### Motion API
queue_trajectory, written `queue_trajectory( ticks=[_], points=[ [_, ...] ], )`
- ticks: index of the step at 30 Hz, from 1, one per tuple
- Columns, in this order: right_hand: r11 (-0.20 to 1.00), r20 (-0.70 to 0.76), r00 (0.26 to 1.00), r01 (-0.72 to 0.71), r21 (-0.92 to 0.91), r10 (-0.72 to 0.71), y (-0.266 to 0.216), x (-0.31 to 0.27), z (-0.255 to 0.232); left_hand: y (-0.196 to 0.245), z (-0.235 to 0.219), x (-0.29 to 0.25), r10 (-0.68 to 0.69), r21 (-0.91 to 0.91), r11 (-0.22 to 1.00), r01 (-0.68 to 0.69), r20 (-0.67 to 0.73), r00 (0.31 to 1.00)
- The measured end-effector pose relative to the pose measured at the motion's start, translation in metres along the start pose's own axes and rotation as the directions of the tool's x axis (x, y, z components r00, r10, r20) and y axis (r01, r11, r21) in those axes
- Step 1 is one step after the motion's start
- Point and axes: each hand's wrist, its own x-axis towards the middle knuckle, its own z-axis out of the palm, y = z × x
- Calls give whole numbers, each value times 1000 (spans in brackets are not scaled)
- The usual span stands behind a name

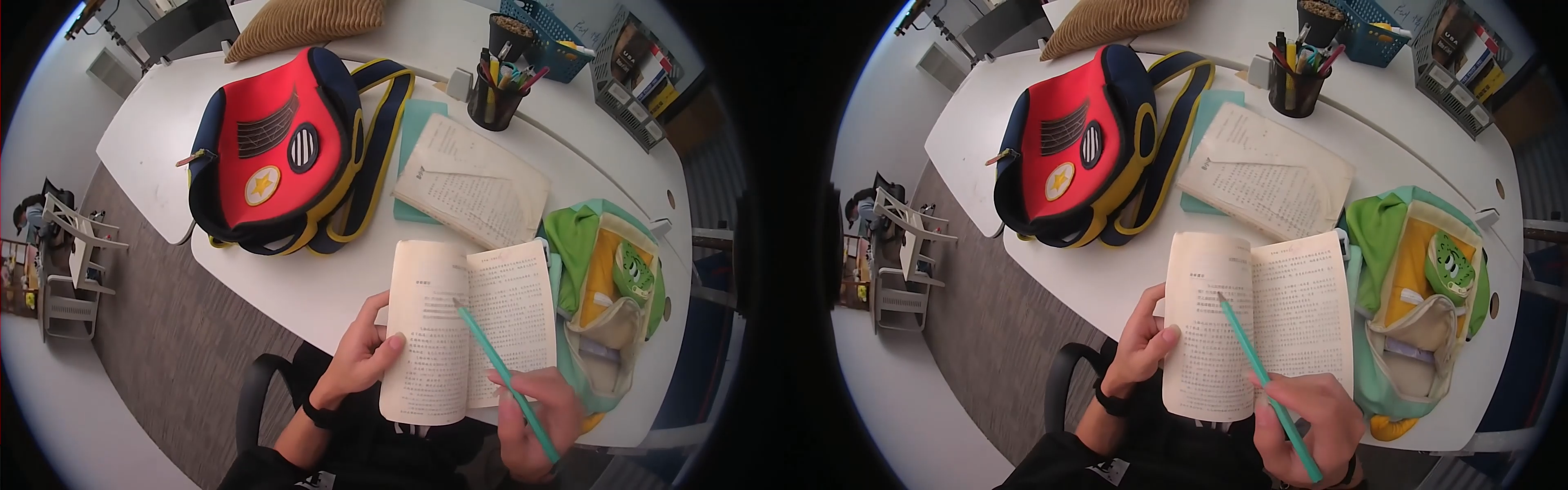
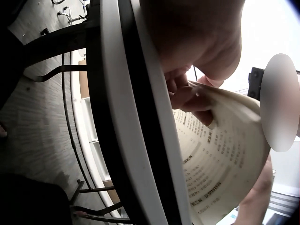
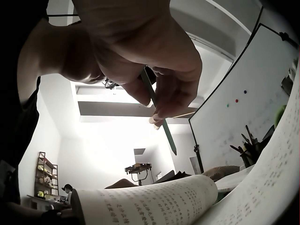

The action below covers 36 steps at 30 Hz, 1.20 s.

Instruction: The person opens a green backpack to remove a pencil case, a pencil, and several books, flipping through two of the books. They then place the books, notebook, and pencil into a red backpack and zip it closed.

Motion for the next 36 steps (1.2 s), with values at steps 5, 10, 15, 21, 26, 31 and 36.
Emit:
queue_trajectory(
  ticks=[5,10,15,21,26,31,36],
  points=[
    [998,-53,998,14,-65,-18,-11,6,7,-4,14,-1,99,71,993,-91,-130,986],
    [997,-29,999,18,-79,-21,-9,0,18,-11,10,-13,139,291,954,-73,-213,967],
    [994,-27,997,64,-87,-67,-9,-3,17,-15,11,-16,197,291,949,-120,-252,948],
    [976,-89,978,198,95,-190,-8,2,23,-13,13,-15,207,213,965,-153,-263,942],
    [991,25,995,103,-81,-102,-19,0,28,-11,16,-12,213,175,970,-170,-266,940],
    [995,47,995,87,-40,-86,-14,0,36,-14,13,-13,237,176,964,-197,-247,940],
    [990,44,996,86,-108,-82,-18,-1,42,-14,13,-14,240,182,963,-198,-247,939]
  ],
)
